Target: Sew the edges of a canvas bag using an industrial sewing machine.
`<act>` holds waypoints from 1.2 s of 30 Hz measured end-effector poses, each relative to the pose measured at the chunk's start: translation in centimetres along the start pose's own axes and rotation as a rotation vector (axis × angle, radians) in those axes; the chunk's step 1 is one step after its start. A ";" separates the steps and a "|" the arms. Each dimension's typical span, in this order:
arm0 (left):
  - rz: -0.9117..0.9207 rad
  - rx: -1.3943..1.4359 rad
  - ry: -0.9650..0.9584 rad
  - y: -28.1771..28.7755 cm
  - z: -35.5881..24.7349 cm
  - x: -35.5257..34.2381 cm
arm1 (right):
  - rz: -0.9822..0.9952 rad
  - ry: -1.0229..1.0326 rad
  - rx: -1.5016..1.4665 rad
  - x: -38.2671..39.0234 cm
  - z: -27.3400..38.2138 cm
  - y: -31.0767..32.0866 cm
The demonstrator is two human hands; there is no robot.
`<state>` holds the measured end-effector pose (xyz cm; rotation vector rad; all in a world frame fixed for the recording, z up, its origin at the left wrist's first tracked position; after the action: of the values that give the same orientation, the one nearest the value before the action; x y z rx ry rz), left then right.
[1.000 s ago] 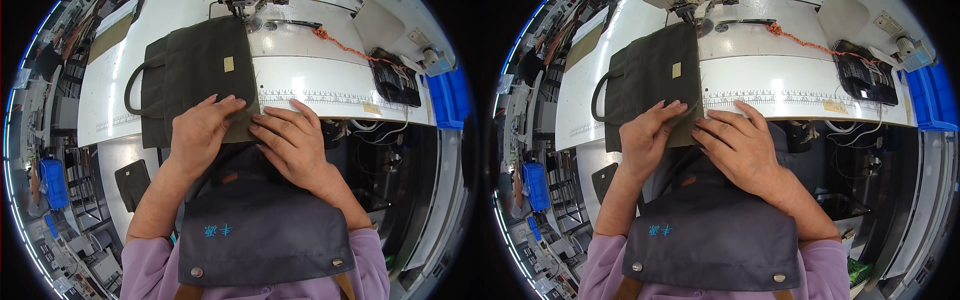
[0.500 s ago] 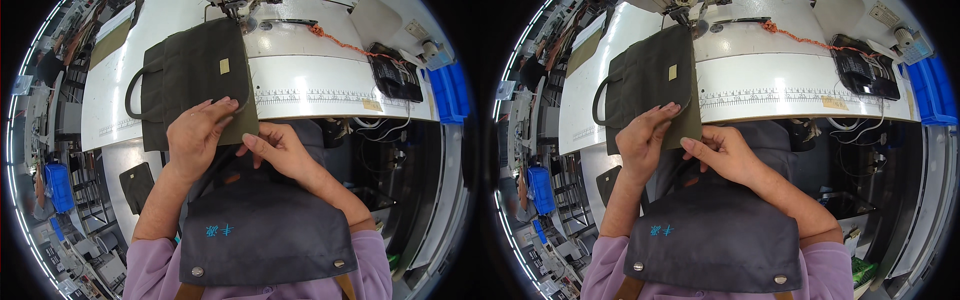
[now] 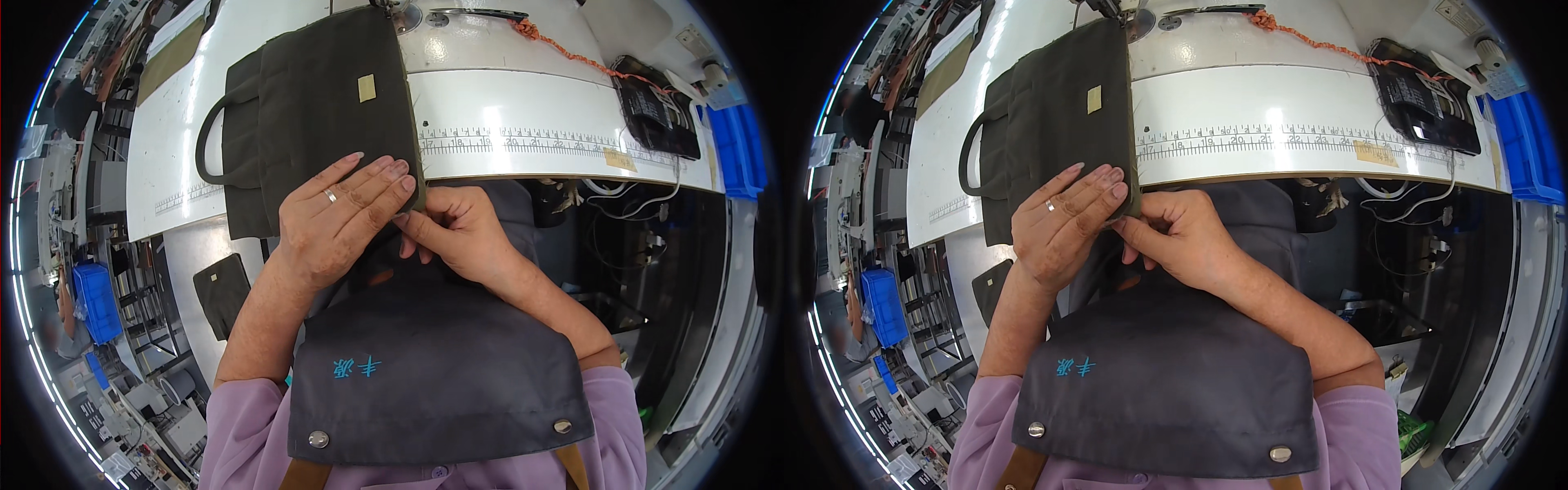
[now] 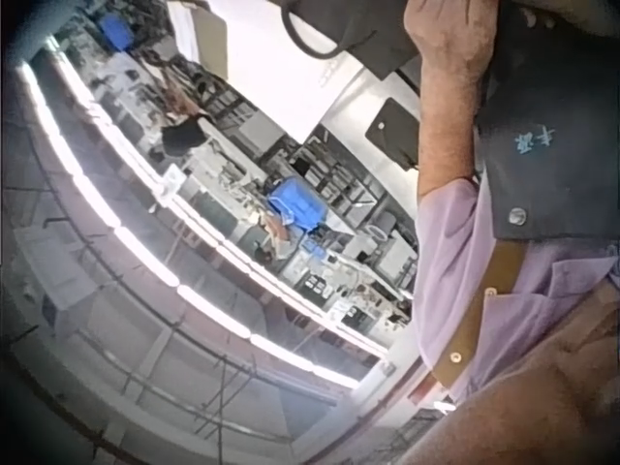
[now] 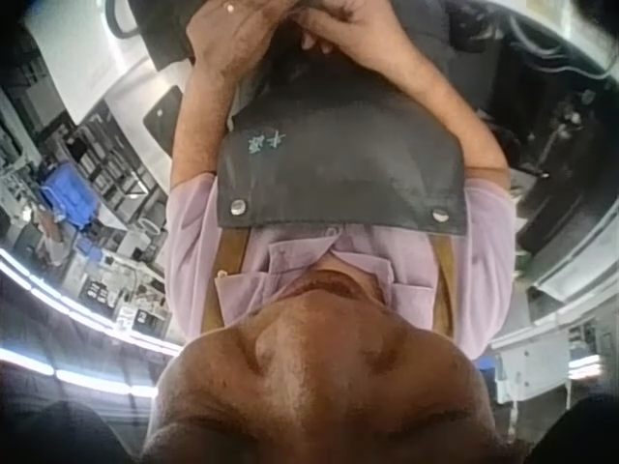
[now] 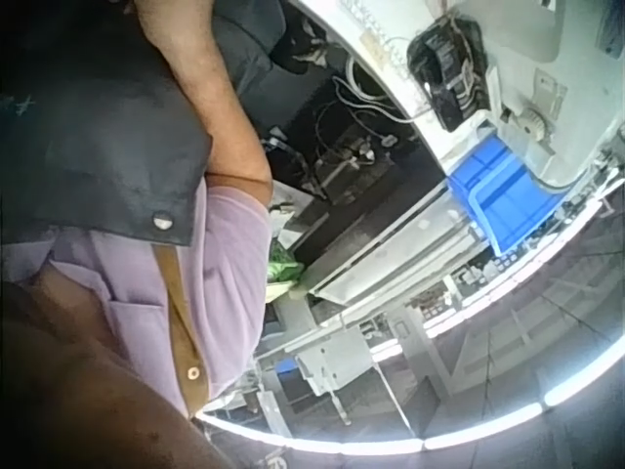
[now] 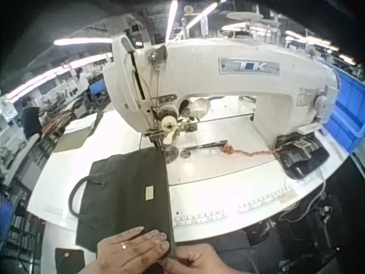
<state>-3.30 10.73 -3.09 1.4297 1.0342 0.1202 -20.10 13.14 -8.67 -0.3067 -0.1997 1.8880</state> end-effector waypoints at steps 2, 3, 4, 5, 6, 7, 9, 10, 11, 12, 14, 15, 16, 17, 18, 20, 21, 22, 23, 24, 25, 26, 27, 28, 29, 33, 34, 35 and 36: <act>0.000 -0.002 -0.001 -0.1 0.0 0.0 | 0.024 -0.022 0.044 0.0 0.0 0.1; -0.003 -0.006 -0.006 -0.2 -0.1 0.0 | 0.025 -0.025 0.043 -0.1 0.2 0.0; -0.001 -0.005 -0.004 -0.2 -0.1 0.1 | 0.015 -0.026 0.030 -0.2 0.4 -0.1; -0.004 -0.010 -0.003 -0.2 -0.2 0.1 | 0.005 -0.027 0.017 -0.2 0.5 -0.2; -0.008 -0.016 -0.002 -0.2 -0.2 0.1 | 0.005 -0.029 0.016 -0.2 0.6 -0.3; -0.008 -0.015 -0.001 -0.2 -0.2 0.2 | -0.001 -0.032 0.028 -0.2 0.6 -0.3; -0.012 -0.008 -0.002 -0.3 -0.2 0.2 | -0.007 -0.037 0.040 -0.2 0.6 -0.3; -0.011 -0.008 0.000 -0.2 -0.3 0.1 | -0.003 -0.040 0.047 -0.2 0.6 -0.3; 0.006 0.005 0.016 -0.1 -0.4 0.0 | 0.002 -0.043 0.054 -0.2 0.7 -0.3; 0.024 0.019 0.032 0.0 -0.4 -0.1 | 0.003 -0.044 0.054 -0.2 0.8 -0.3; 0.029 0.023 0.035 0.1 -0.4 -0.1 | 0.016 -0.051 0.069 -0.2 1.0 -0.3; 0.035 0.025 0.037 0.1 -0.4 -0.1 | 0.015 -0.052 0.069 -0.2 1.0 -0.3; 0.034 0.028 0.036 0.0 -0.3 -0.1 | 0.012 -0.053 0.067 -0.2 1.0 -0.3; 0.033 0.030 0.038 -0.1 -0.3 -0.1 | 0.008 -0.055 0.065 -0.2 0.9 -0.3; 0.032 0.033 0.040 -0.1 -0.3 -0.1 | 0.006 -0.055 0.067 -0.2 0.9 -0.2; 0.014 0.033 0.025 -0.3 -0.1 0.0 | 0.018 -0.042 0.022 -0.2 1.0 -0.3; -0.004 0.034 0.010 -0.3 -0.1 0.1 | 0.018 -0.042 0.022 -0.2 1.2 -0.3; -0.004 0.033 0.011 -0.3 0.0 0.1 | 0.040 -0.076 0.004 -0.2 1.4 -0.2; -0.004 0.032 0.011 -0.3 0.0 0.2 | 0.063 -0.109 -0.014 -0.2 1.5 -0.3; -0.004 0.031 0.011 -0.3 0.0 0.2 | 0.065 -0.109 -0.015 -0.2 1.4 -0.2; -0.004 0.033 0.010 -0.3 0.0 0.2 | 0.066 -0.089 -0.040 -0.1 1.3 -0.2; 0.001 0.045 0.019 -0.3 -0.1 0.2 | 0.067 -0.069 -0.065 -0.1 1.4 -0.1; 0.006 0.056 0.028 -0.3 -0.2 0.2 | 0.066 -0.069 -0.064 -0.1 1.5 0.0; 0.006 0.057 0.029 -0.2 -0.3 0.1 | 0.094 -0.089 -0.080 -0.1 1.6 0.2; 0.013 0.065 0.048 -0.2 -0.5 0.1 | 0.121 -0.109 -0.096 -0.1 1.8 0.4; 0.002 0.059 0.056 -0.4 -0.3 0.4 | 0.148 -0.153 -0.128 -0.3 2.4 0.7; 0.001 0.060 0.055 -0.4 -0.2 0.4 | 0.166 -0.147 -0.118 -0.4 2.5 0.8; 0.004 0.063 0.048 -0.5 -0.2 0.4 | 0.184 -0.140 -0.108 -0.4 2.6 0.8; 0.006 0.066 0.041 -0.5 -0.2 0.4 | 0.182 -0.140 -0.105 -0.4 2.6 0.8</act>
<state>-3.45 10.98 -3.68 1.4950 1.0758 0.1208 -21.54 12.51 -6.40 -0.2715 -0.3777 2.0854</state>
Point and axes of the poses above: each hand's wrist, its own x-axis away from the middle knuckle, its own y-axis out of the back of the hand, z = x × y, the point moved 3 cm from there along -x, towards the middle knuckle, and after that the axes turned 13 degrees about y, right-handed, at the moved point
